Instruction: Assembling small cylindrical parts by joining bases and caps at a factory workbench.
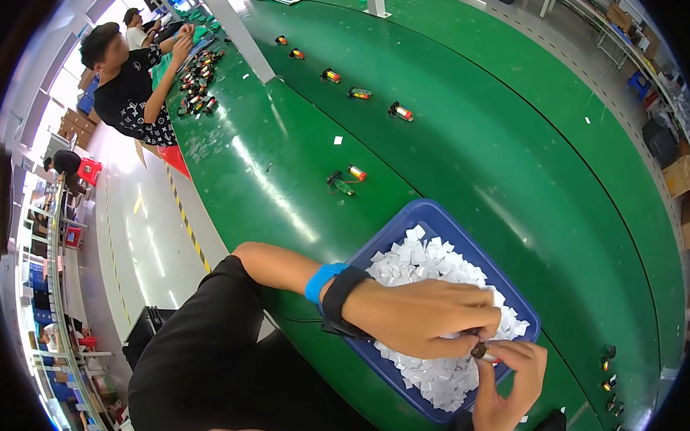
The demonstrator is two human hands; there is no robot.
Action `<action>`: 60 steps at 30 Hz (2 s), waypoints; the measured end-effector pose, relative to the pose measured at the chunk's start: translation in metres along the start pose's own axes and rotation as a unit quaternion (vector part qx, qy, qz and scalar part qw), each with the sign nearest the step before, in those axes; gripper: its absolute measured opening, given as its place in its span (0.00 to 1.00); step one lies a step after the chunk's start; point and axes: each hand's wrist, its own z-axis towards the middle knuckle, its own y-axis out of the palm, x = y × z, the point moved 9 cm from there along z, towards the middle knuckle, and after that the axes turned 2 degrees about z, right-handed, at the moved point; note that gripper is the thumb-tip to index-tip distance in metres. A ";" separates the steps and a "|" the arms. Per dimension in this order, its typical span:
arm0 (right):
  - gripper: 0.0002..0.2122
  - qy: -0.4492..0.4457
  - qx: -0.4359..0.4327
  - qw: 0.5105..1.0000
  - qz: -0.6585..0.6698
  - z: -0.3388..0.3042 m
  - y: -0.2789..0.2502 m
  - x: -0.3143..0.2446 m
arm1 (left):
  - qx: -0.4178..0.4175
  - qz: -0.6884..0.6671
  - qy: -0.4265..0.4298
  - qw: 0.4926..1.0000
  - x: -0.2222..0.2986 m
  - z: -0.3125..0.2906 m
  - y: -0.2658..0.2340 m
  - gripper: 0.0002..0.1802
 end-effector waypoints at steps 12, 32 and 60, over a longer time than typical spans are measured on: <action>0.14 -0.140 0.027 0.986 -0.086 0.002 -0.003 -0.048 | -0.106 -0.363 -0.271 0.885 -0.017 -0.002 -0.003 0.19; 0.10 -0.184 0.131 0.967 -0.119 -0.015 -0.014 -0.036 | -0.110 -0.313 -0.284 0.900 -0.009 0.005 -0.005 0.15; 0.10 -0.194 0.160 0.954 -0.163 -0.017 -0.018 -0.040 | -0.121 -0.330 -0.250 0.902 -0.006 0.002 0.016 0.17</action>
